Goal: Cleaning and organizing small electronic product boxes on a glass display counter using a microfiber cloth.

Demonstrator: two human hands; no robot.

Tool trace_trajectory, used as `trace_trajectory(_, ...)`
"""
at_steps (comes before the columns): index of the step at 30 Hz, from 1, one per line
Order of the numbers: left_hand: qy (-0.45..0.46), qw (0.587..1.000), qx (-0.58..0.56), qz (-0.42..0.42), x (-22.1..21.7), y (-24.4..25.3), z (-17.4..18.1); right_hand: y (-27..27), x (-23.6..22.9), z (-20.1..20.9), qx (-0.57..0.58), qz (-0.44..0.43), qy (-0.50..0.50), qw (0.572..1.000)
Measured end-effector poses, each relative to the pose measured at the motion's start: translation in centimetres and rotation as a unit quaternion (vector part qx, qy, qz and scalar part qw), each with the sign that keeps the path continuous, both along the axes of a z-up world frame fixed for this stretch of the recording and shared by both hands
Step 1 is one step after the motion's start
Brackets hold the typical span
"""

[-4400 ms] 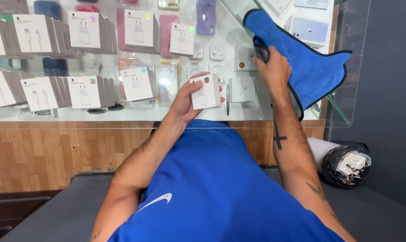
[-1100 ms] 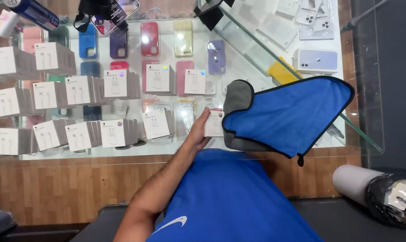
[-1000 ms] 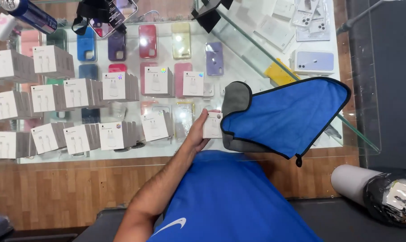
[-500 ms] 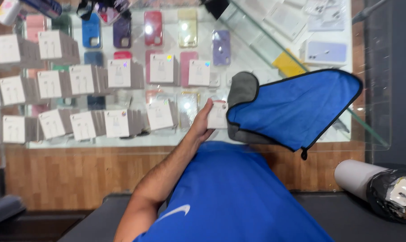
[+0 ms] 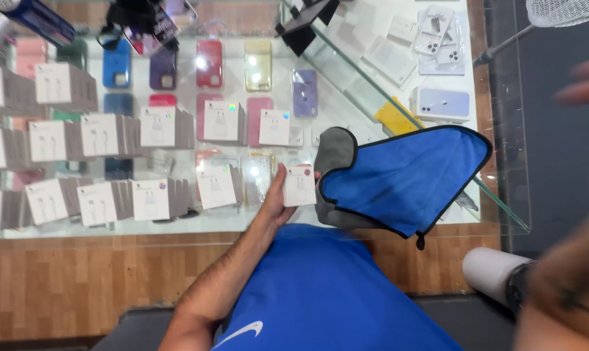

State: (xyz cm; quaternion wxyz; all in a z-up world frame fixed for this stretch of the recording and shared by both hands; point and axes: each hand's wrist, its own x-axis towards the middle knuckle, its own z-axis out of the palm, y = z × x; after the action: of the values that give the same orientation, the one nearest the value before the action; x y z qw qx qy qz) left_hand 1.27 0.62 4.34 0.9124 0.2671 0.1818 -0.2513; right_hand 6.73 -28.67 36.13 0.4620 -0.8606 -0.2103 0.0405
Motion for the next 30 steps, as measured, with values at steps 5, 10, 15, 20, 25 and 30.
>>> trace_trajectory(5, -0.009, 0.999, -0.036, 0.023, -0.3, 0.7, 0.7, 7.0, -1.3, -14.5, 0.028, -0.066, -0.075, 0.995)
trace_trajectory(10, -0.013, 0.999, 0.0, 0.032, 0.0, 0.9, -0.1, 9.1, -3.9, -25.4, -0.036, -0.23, 0.179, 0.956)
trace_trajectory(15, -0.03, 0.999, 0.017, 0.009, 0.5, 0.4, -0.9, 10.7, -3.8, -27.6, 0.149, -0.279, 0.369, 0.874)
trace_trajectory(20, -0.051, 0.997, 0.047, -0.034, 1.3, -1.7, -0.1, 11.3, -2.1, -29.3, 0.309, -0.363, 0.354, 0.805)
trace_trajectory(25, -0.078, 0.997, -0.009, 0.015, 2.7, -1.4, 2.3, 9.1, -2.3, -31.1, 0.522, -0.316, 0.442, 0.657)
trace_trajectory(30, -0.07, 0.994, -0.042, 0.066, 3.3, -0.9, 2.6, 6.4, -4.2, -31.8, 0.423, -0.276, 0.307, 0.806)
